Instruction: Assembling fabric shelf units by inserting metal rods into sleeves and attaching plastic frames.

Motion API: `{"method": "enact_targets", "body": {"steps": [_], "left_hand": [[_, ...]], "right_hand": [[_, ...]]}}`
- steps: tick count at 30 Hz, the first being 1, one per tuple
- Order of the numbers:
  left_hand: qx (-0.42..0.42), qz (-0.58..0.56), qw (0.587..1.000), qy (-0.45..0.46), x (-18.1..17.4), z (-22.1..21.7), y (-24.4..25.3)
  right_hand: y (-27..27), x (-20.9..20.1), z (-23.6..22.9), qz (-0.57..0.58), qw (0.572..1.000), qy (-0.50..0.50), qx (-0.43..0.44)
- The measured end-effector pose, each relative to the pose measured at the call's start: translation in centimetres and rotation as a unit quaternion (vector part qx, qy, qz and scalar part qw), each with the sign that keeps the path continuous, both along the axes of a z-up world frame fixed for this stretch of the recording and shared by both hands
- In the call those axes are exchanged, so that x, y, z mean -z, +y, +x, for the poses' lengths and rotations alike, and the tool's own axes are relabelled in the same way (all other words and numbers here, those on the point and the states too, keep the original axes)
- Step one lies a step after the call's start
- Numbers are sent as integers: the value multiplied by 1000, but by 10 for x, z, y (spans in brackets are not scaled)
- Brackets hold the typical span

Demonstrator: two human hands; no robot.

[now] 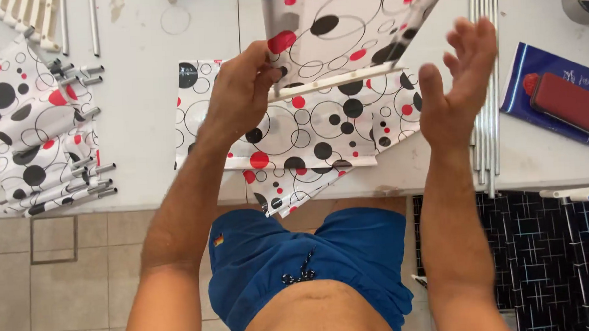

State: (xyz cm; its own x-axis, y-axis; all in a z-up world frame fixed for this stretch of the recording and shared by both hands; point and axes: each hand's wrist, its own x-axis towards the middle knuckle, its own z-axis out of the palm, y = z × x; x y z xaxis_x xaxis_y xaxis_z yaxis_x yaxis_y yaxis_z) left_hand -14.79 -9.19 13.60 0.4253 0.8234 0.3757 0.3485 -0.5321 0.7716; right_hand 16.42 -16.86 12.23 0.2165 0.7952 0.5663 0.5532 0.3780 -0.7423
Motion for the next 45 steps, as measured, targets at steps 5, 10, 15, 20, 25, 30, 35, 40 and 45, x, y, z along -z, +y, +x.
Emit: {"method": "enact_targets", "body": {"steps": [5, 10, 15, 20, 25, 30, 35, 40, 45], "left_hand": [[-23, -17, 1000, -2, 23, -4, 8], [-55, -37, 998, 4, 59, -6, 11], [-67, 2, 998, -19, 63, -5, 13], [-93, 94, 991, -24, -21, -17, 19], [-154, 174, 961, 150, -53, -36, 62], [-25, 49, 944, 326, 7, -53, 113], [-240, 117, 938, 220, 105, -144, 179], [-560, 88, 736, 370, 185, -315, 252], [-493, -81, 659, 563, 126, -334, 218]], "right_hand": [[38, 4, 0, 22, 996, 15, -87], [43, 37, 2, -40, 997, 38, -62], [41, 45, 4, -1, 997, 50, -64], [10, -1, -31, -46, 986, 152, -41], [-34, 31, -96, -196, 888, 382, -162], [-74, 60, -139, -389, 750, 474, -250], [-104, 68, -95, -482, 747, 333, -315], [-143, 107, -38, -485, 780, 322, -229], [-166, 148, -5, -427, 816, 335, -200]]}}
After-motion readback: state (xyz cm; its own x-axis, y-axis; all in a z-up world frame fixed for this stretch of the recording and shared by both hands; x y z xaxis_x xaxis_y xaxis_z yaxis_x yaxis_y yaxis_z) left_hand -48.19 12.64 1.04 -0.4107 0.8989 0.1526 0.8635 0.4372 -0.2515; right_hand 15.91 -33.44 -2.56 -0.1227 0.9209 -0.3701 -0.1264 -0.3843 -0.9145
